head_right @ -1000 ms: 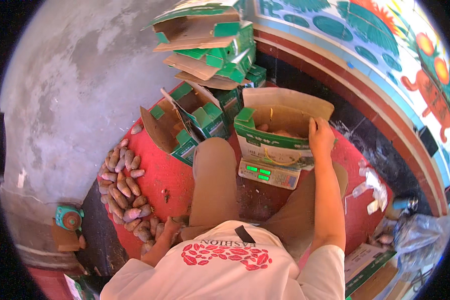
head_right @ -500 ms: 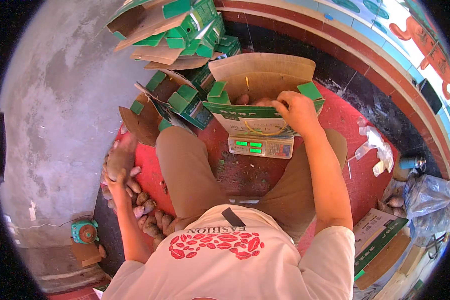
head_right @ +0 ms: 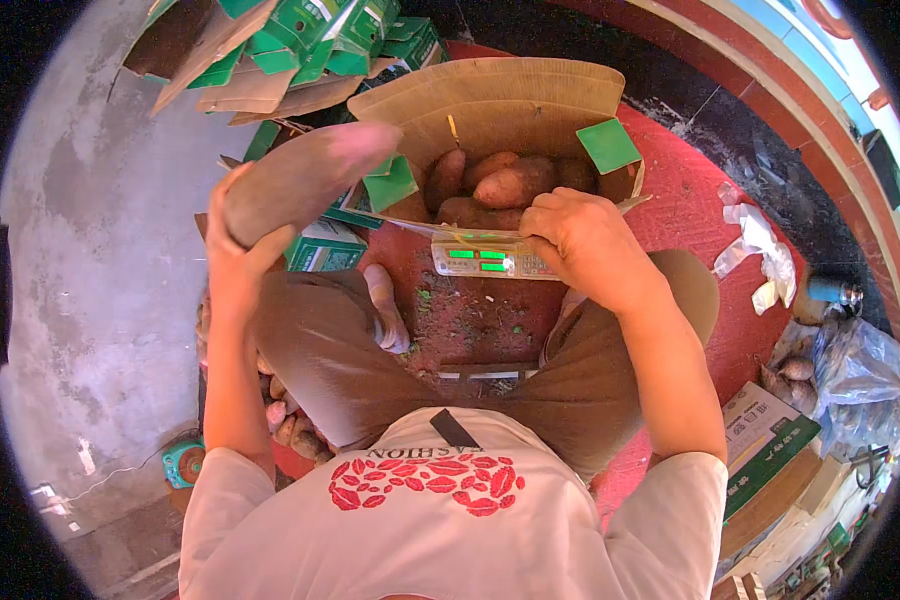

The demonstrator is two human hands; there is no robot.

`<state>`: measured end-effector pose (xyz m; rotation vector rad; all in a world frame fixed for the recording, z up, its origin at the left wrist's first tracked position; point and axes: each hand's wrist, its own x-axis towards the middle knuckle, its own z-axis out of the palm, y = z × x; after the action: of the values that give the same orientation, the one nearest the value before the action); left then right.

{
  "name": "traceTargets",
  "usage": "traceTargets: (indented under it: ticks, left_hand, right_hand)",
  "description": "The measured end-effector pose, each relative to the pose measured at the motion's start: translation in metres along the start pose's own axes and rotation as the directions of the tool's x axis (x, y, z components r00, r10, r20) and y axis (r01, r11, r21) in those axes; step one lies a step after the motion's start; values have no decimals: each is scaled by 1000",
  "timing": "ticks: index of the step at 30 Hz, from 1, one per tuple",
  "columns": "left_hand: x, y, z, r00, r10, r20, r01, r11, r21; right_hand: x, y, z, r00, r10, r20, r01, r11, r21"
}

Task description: Sorting and weighing sweet potatoes into cardboard boxes.

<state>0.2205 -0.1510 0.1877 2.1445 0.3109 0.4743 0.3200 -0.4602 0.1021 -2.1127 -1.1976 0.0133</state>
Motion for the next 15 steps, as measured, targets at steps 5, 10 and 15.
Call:
traceTargets:
  ticks: [5,10,15]
  left_hand:
    - [31,-3,60,958,81,277,-144,966,216]
    - [51,-18,100,926,111,361,-252,893,373]
    - [59,-27,117,914,43,403,-276,794,541]
  right_hand:
    - [3,3,-2,1000,-7,16,8,1000,-9]
    - [5,5,-2,1000,7,-15,-8,1000,-19]
    - [9,7,-3,1000,-1,-19,1,1000,-14]
